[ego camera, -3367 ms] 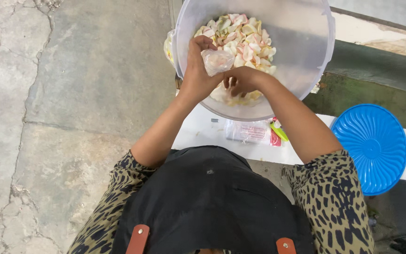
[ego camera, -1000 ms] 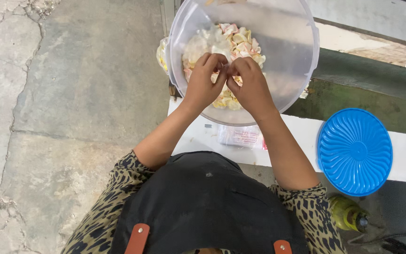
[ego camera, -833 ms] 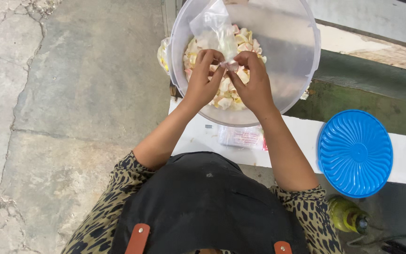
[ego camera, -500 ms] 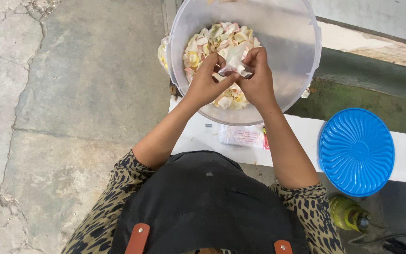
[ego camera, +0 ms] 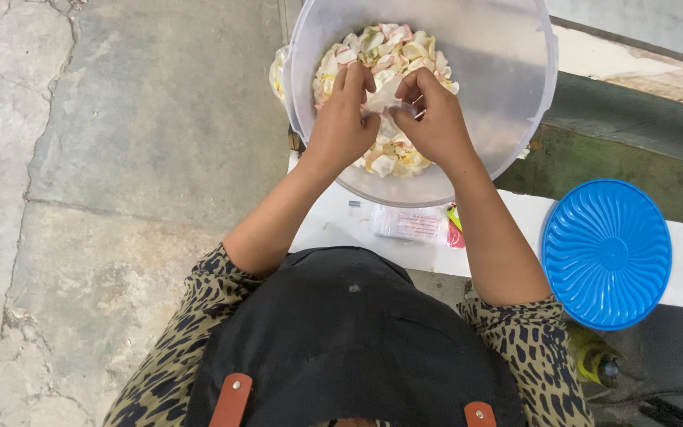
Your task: The person scoops colorful flower-shaped snacks from a large plastic bowl into small clear plastic bags, then seals each bag using a handheld green sealing tool. The process is repeated multiple times with consistent portioning and sealing.
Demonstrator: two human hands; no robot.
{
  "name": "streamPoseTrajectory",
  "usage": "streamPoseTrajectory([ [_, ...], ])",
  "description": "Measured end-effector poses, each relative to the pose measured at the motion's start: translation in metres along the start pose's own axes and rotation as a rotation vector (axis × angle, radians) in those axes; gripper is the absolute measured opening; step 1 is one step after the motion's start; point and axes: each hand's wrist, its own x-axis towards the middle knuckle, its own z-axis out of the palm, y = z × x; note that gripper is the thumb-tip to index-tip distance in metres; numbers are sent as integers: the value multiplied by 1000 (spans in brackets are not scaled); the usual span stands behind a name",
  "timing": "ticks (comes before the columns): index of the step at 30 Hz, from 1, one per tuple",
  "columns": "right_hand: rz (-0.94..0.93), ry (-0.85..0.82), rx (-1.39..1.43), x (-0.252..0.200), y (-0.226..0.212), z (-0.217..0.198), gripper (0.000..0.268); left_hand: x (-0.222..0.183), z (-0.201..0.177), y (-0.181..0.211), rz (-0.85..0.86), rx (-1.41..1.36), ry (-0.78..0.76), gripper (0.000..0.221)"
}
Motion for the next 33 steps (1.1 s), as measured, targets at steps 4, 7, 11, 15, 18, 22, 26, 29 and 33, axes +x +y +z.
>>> streamPoseTrajectory([
  [4, 180, -204, 350, 7, -3, 0, 26, 5, 1, -11, -13, 38, 47, 35],
  [7, 112, -210, 321, 9, -5, -4, 32, 10, 4, -16, 28, -12, 24, 31],
  [11, -46, -8, -190, 5, -1, 5, 34, 7, 0, -20, -75, -7, -53, 21],
  [15, -107, -124, 80, 16, 15, 0, 39, 5, -4, -23, 33, 169, 102, 22],
  [18, 103, -326, -30, 23, 35, -4, 32, 7, -10, -26, -32, 199, 68, 23],
  [22, 185, -701, -601, 15, 57, 21, 60, 6, -5, -23, 1, 236, 98, 20],
  [26, 197, -823, -669, 8, 61, 50, 52, 9, -4, -21, -47, 170, 74, 20],
  [29, 293, -885, -513, 13, 50, 39, 43, 11, -5, -20, -88, 157, 57, 18],
  [33, 284, -807, -146, 15, 26, -1, 34, 12, -5, -19, -85, 176, 62, 15],
])
